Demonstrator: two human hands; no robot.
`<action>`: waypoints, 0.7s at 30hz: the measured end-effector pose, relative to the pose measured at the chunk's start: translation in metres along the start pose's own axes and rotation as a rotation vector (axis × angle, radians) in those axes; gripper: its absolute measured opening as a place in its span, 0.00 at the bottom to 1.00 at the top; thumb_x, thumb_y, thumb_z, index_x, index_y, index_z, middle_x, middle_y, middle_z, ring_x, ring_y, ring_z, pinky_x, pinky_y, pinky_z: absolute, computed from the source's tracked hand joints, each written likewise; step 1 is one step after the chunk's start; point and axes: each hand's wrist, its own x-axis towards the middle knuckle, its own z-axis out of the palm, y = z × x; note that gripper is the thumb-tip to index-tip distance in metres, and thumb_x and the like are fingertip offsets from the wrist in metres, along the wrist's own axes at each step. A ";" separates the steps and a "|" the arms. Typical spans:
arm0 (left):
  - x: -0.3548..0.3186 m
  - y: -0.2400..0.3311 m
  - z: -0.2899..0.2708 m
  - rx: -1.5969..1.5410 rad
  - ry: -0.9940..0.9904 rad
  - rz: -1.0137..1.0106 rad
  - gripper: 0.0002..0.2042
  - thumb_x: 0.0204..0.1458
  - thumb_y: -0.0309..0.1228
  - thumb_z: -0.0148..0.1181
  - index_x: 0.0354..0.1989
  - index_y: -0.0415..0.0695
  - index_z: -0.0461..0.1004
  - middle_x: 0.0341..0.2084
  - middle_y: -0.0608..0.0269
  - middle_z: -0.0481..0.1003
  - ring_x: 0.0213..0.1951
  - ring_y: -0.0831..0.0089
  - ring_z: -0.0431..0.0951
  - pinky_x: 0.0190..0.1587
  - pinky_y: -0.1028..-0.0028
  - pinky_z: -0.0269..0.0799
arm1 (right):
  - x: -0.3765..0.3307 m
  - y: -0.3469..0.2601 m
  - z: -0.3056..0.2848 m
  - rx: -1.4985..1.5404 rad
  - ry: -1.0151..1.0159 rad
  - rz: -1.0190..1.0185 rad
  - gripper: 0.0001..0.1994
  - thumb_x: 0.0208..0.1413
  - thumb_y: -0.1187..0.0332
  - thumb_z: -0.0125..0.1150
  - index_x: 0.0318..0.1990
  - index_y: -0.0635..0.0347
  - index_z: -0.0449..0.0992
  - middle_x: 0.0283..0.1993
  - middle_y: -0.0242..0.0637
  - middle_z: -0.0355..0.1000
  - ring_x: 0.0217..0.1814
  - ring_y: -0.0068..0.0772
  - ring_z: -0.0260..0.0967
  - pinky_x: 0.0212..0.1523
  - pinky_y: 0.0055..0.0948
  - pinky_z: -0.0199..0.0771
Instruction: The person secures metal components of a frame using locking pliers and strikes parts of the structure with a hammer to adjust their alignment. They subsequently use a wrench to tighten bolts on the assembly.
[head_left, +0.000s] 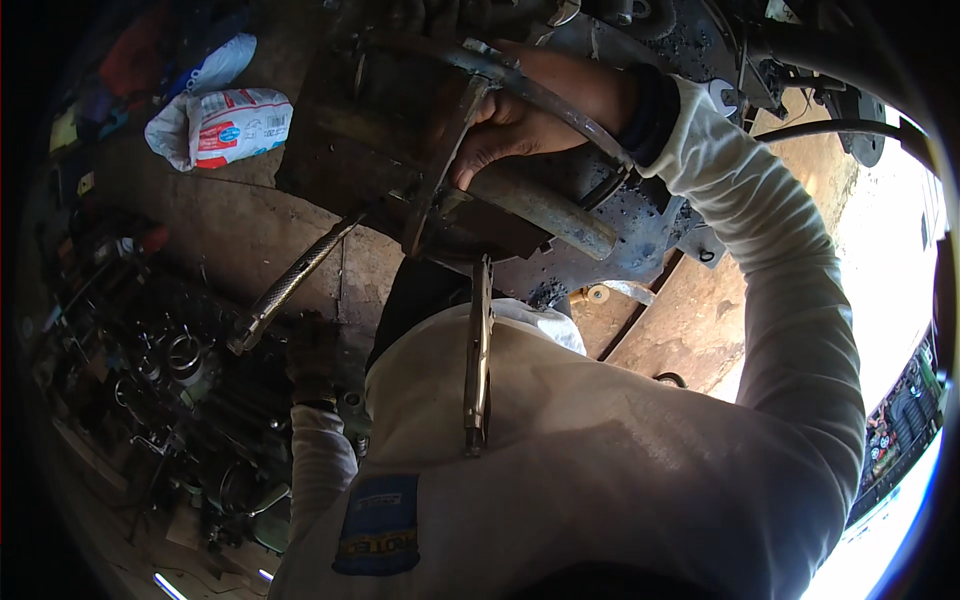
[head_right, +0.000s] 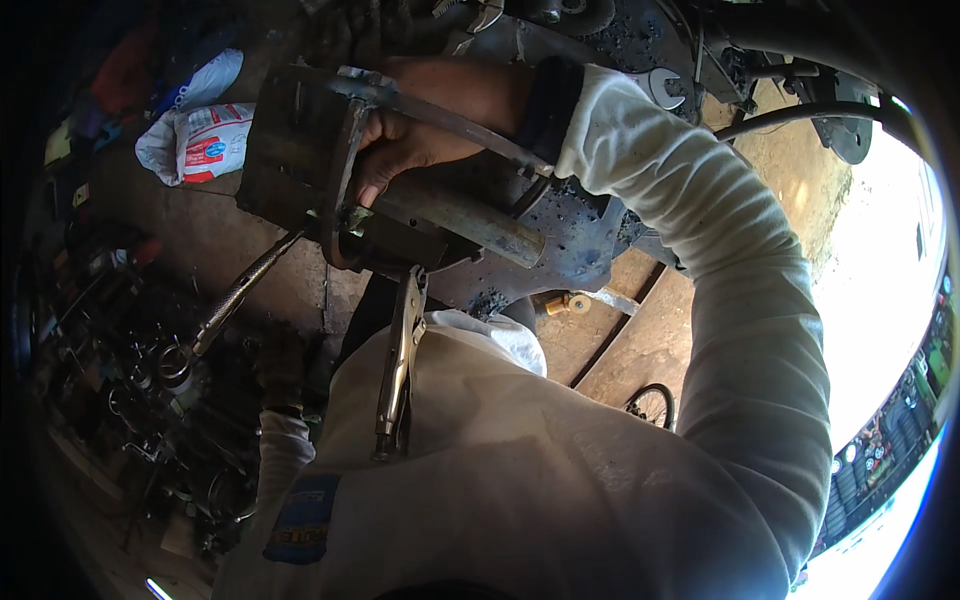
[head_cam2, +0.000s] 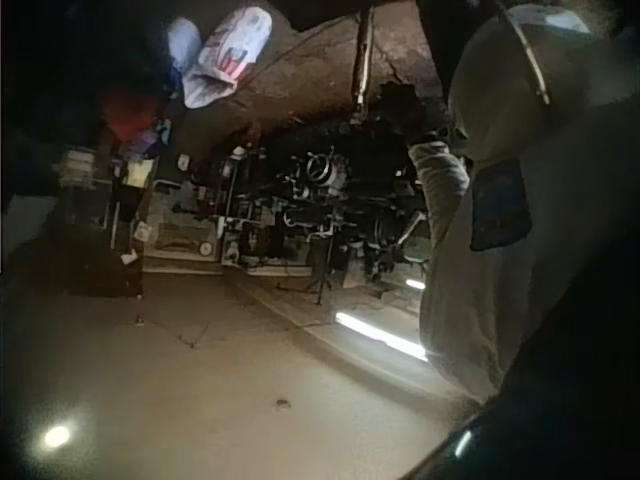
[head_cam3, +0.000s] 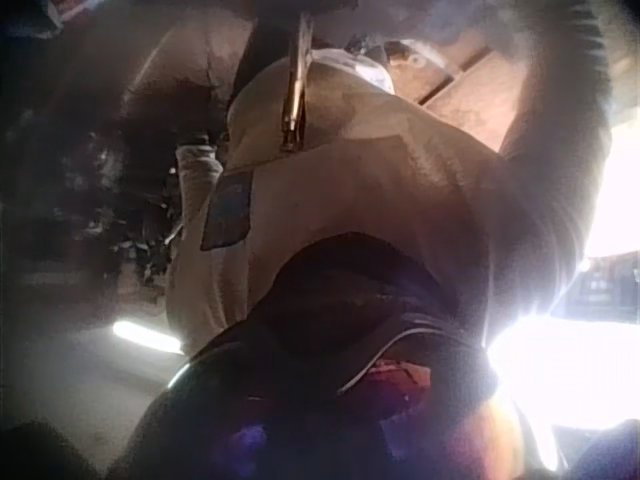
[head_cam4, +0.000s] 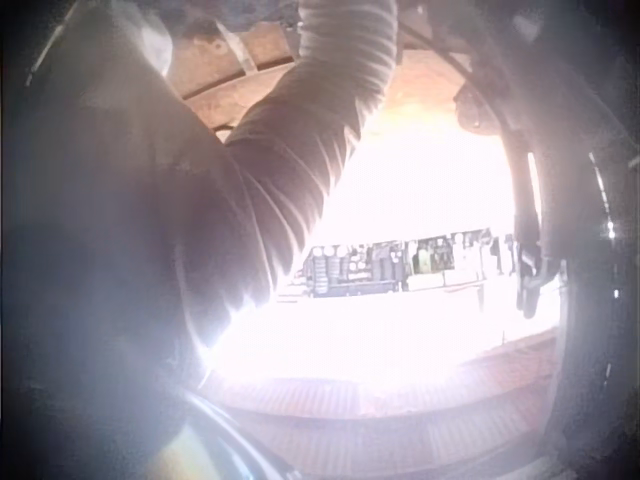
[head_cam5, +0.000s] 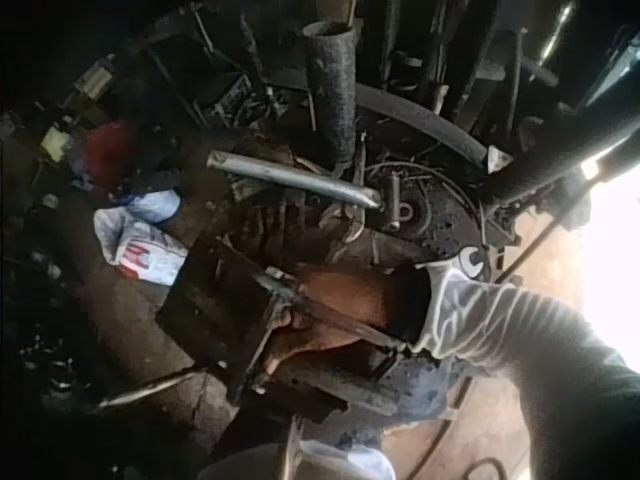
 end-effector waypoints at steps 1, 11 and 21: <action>0.000 0.001 -0.001 -0.004 -0.002 -0.007 0.16 0.56 0.36 0.53 0.51 0.45 0.69 0.52 0.53 0.70 0.54 0.55 0.71 0.55 0.59 0.69 | 0.001 -0.003 0.001 -0.105 0.037 0.026 0.17 0.53 0.68 0.66 0.47 0.66 0.74 0.38 0.39 0.78 0.41 0.29 0.76 0.44 0.27 0.77; 0.007 0.017 -0.034 0.061 0.041 -0.013 0.10 0.52 0.32 0.54 0.41 0.44 0.73 0.38 0.54 0.74 0.44 0.58 0.75 0.46 0.59 0.71 | 0.000 -0.010 0.001 -0.283 0.042 0.132 0.18 0.50 0.70 0.69 0.49 0.61 0.75 0.43 0.38 0.77 0.45 0.30 0.75 0.47 0.28 0.76; 0.003 0.012 -0.010 0.091 0.097 0.051 0.10 0.54 0.33 0.52 0.42 0.44 0.73 0.44 0.54 0.72 0.47 0.60 0.73 0.50 0.62 0.70 | 0.000 -0.002 -0.003 -0.264 -0.062 0.020 0.11 0.54 0.68 0.65 0.45 0.57 0.78 0.43 0.33 0.78 0.43 0.26 0.76 0.46 0.24 0.75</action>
